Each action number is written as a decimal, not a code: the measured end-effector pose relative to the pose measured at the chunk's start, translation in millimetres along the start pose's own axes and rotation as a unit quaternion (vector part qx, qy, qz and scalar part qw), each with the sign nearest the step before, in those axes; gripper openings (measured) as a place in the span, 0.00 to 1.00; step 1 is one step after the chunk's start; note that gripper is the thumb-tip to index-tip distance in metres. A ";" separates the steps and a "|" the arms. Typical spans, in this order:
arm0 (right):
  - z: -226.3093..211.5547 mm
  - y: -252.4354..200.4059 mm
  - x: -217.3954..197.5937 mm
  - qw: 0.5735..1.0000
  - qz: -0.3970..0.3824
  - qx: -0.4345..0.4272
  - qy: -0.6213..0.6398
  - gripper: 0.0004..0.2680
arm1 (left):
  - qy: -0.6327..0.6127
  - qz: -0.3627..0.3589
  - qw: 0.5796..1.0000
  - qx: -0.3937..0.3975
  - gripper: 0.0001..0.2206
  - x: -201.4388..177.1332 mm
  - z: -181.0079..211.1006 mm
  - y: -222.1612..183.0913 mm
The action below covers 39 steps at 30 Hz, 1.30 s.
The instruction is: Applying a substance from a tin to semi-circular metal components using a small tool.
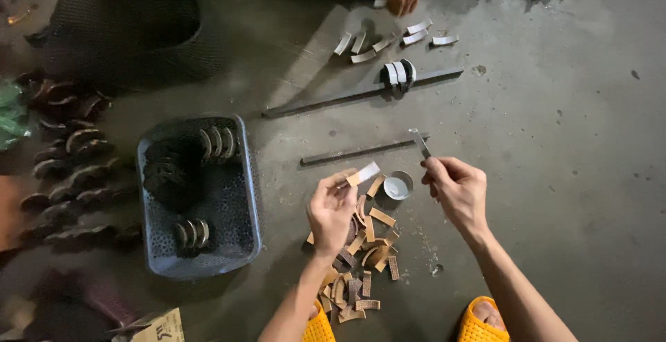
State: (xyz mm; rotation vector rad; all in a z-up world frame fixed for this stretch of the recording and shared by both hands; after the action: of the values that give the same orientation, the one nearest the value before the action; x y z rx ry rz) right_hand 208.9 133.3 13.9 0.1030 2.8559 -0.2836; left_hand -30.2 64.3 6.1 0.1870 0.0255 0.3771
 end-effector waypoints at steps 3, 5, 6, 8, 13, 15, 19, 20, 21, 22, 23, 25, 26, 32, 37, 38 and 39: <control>2.5 6.0 10.0 0.996 -0.058 -0.036 0.049 0.05 | -0.101 -0.091 0.982 -0.132 0.12 9.8 -34.0 0.2; -7.0 0.6 28.6 0.993 -0.101 -0.034 0.055 0.06 | -0.163 -0.118 0.960 -0.195 0.14 22.2 -36.4 0.2; -12.2 -3.6 41.6 0.987 -0.145 -0.033 0.062 0.07 | -0.223 -0.143 0.930 -0.256 0.16 31.7 -39.7 -3.2; -24.8 -6.4 54.5 0.982 -0.180 -0.044 0.020 0.07 | -0.244 -0.141 0.917 -0.281 0.16 39.7 -52.5 -8.3; -21.1 0.2 56.8 0.983 -0.180 -0.028 -0.017 0.08 | -0.114 -0.136 0.938 -0.298 0.20 34.0 -43.8 -13.1; -27.1 7.0 42.5 0.993 -0.111 -0.019 0.041 0.06 | 0.032 -0.100 0.993 -0.057 0.20 26.0 -12.9 -9.4; -17.3 7.2 39.6 0.994 -0.099 -0.003 0.048 0.05 | 0.081 -0.046 0.996 0.008 0.14 18.9 -2.6 -8.1; -11.7 7.6 39.9 0.994 -0.095 0.005 0.054 0.05 | 0.081 -0.034 0.996 0.014 0.12 18.4 0.3 -6.6; -6.2 7.9 40.8 0.994 -0.091 0.013 0.061 0.04 | 0.083 -0.023 0.996 0.020 0.10 17.2 3.4 -4.9; -7.9 7.4 38.3 0.994 -0.091 0.014 0.061 0.04 | 0.083 -0.023 0.996 0.019 0.10 16.6 1.5 -3.6; -7.4 6.9 34.8 0.995 -0.081 0.025 0.060 0.04 | 0.087 -0.012 0.996 0.018 0.11 13.9 -0.5 -2.7; -9.6 3.6 29.3 0.995 -0.073 0.036 0.060 0.06 | 0.092 -0.001 0.996 0.017 0.12 10.2 -2.1 2.2; -11.1 0.1 31.0 0.993 -0.098 0.043 0.044 0.06 | 0.077 0.007 0.996 0.045 0.11 8.6 2.9 6.1; 14.9 -17.9 51.2 0.970 -0.197 0.130 0.057 0.07 | 0.088 0.016 0.993 0.082 0.10 9.0 7.7 12.1; 12.7 0.8 37.0 0.969 -0.214 0.101 -0.077 0.09 | 0.097 0.017 0.992 0.084 0.09 6.9 10.4 10.1; 3.4 4.7 29.6 0.972 -0.186 0.050 -0.132 0.10 | 0.102 0.017 0.990 0.093 0.09 6.3 10.7 10.0; -6.8 7.6 23.2 0.970 -0.157 -0.003 -0.186 0.11 | 0.107 0.018 0.989 0.101 0.09 5.3 11.0 9.7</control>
State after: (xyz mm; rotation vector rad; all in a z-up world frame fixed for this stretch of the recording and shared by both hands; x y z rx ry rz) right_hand 185.5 143.2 12.6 -0.3692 2.4876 -0.3189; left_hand -28.2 73.2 18.7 0.3470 0.2726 0.4289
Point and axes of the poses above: each hand's wrist, its own y-axis towards the middle knuckle, its own x-axis out of the palm, z = x × y, the point moved 8 cm from there along y, towards the middle knuckle, and after that the axes turned 1 degree about -y, right-handed, at the moved point
